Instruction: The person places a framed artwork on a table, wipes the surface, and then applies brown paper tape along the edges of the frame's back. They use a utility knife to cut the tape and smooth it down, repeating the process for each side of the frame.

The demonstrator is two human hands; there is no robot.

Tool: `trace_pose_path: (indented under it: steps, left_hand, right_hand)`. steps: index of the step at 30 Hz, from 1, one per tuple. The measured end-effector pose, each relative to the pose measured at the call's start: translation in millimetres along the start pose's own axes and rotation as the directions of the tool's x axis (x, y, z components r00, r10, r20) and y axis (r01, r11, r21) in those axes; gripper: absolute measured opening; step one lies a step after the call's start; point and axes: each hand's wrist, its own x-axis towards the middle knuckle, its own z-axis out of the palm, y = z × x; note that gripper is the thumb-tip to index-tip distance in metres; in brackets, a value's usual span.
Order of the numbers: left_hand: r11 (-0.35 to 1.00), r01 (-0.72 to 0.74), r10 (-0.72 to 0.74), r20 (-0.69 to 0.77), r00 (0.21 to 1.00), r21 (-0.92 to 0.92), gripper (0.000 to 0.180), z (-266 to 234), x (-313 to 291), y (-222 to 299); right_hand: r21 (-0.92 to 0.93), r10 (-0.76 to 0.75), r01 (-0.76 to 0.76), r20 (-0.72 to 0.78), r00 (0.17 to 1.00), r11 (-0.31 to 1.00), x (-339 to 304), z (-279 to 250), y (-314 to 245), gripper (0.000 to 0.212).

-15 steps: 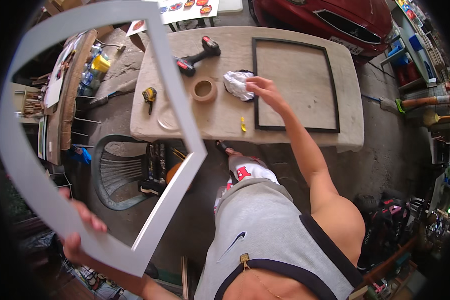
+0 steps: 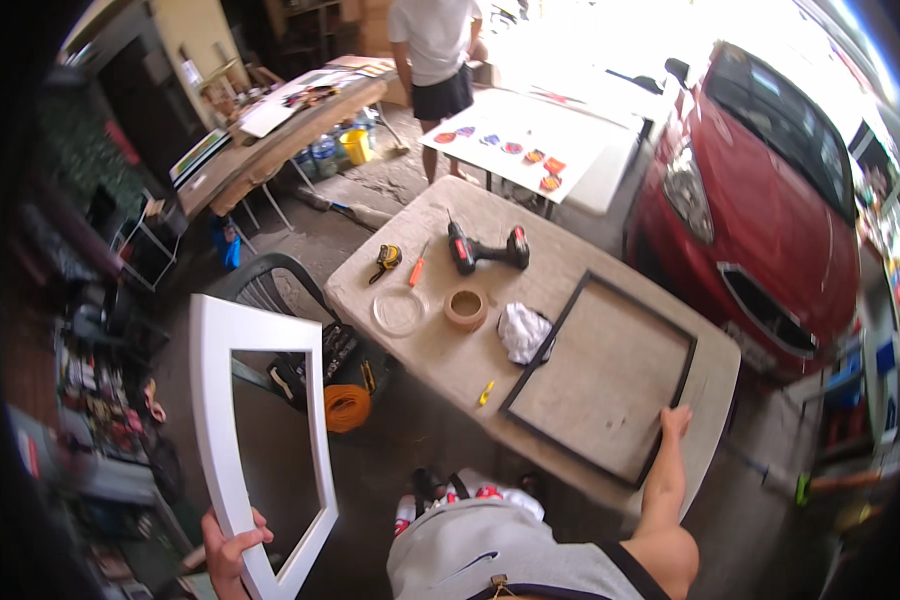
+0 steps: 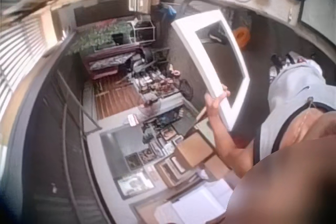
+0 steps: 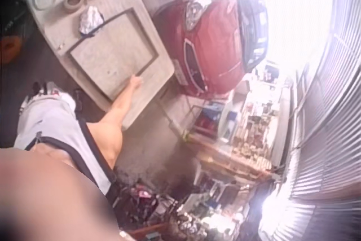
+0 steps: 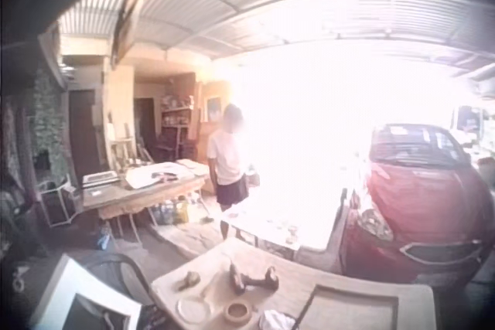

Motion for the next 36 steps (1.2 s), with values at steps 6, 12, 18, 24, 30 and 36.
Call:
trace_pose_path:
  steps: [6, 12, 18, 24, 30, 36]
  left_hand:
    - [0.985, 0.142, -0.136, -0.069, 0.988, 0.095, 0.034, 50, -63, -79]
    - [0.949, 0.310, -0.314, -0.164, 0.935, -0.047, 0.025, 63, -133, -152]
    - [0.909, 0.406, -0.416, -0.194, 0.888, -0.093, 0.024, 46, -167, -224]
    - [0.843, 0.486, -0.534, -0.243, 0.810, -0.232, 0.031, -5, -190, -313]
    - [0.813, 0.529, -0.578, -0.220, 0.786, -0.245, 0.034, -62, -230, -389]
    - [0.833, 0.502, -0.552, -0.287, 0.783, -0.231, 0.045, -98, -252, -432]
  right_hand:
    - [0.014, -0.307, 0.306, 0.043, 0.951, 0.952, 63, 13, 17, 0.031]
    - [0.841, -0.373, -0.336, 0.500, 0.782, 0.424, 58, -53, -14, 0.024]
    - [0.914, -0.625, -0.403, 0.346, 0.700, 0.055, 11, -136, -90, 0.033]
    - [0.949, -0.838, -0.311, 0.131, 0.530, -0.048, -28, -168, -225, 0.032]
    - [0.968, -0.961, -0.227, 0.157, 0.226, 0.105, -243, -133, -337, 0.038]
    - [0.957, -0.971, -0.178, 0.208, -0.121, 0.228, -508, -131, -343, 0.039]
